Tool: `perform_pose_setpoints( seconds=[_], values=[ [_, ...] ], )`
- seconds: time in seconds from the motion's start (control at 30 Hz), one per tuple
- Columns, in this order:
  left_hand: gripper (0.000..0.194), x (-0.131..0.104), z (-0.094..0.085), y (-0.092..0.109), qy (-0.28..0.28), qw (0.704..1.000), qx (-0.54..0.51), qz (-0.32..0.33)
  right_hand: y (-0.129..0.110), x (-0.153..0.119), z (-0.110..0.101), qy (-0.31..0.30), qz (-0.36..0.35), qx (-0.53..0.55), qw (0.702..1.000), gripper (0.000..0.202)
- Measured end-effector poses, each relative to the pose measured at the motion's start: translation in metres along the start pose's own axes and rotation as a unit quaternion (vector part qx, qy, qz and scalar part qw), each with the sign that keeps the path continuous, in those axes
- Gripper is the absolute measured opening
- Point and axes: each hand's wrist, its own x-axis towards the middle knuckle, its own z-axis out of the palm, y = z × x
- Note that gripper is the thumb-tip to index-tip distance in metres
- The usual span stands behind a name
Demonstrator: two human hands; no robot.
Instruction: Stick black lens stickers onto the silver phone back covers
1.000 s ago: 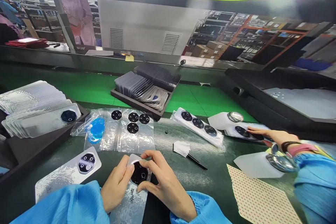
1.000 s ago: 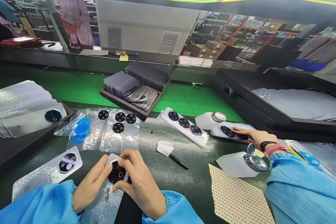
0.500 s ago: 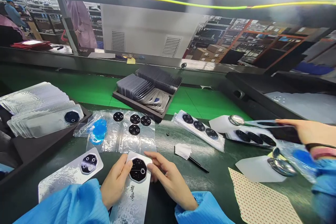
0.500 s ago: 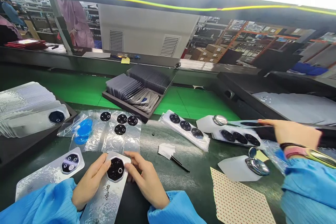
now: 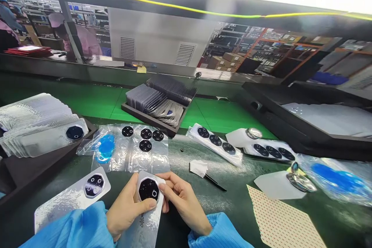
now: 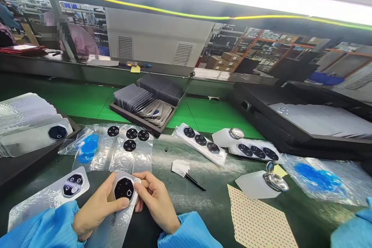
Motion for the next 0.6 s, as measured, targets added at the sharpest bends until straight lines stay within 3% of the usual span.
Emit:
perform_pose_setpoints(
  seconds=[0.27,0.43,0.53,0.6],
  values=[
    [0.045,0.001,-0.007,0.0,-0.047,0.999,0.004,0.002,0.002,0.003,0.0,0.003,-0.001,0.018,1.0,0.042],
    [0.041,0.002,-0.011,-0.002,-0.085,0.996,-0.001,0.028,0.002,0.004,-0.001,-0.048,0.03,0.034,0.998,0.053],
    [0.034,0.0,-0.016,0.002,-0.133,0.991,0.011,0.025,0.001,0.002,-0.001,-0.056,0.035,0.016,0.998,0.046],
    [0.027,-0.001,-0.019,0.007,-0.136,0.989,0.058,0.029,-0.001,0.0,0.0,-0.036,0.027,0.002,0.999,0.039]
  ],
)
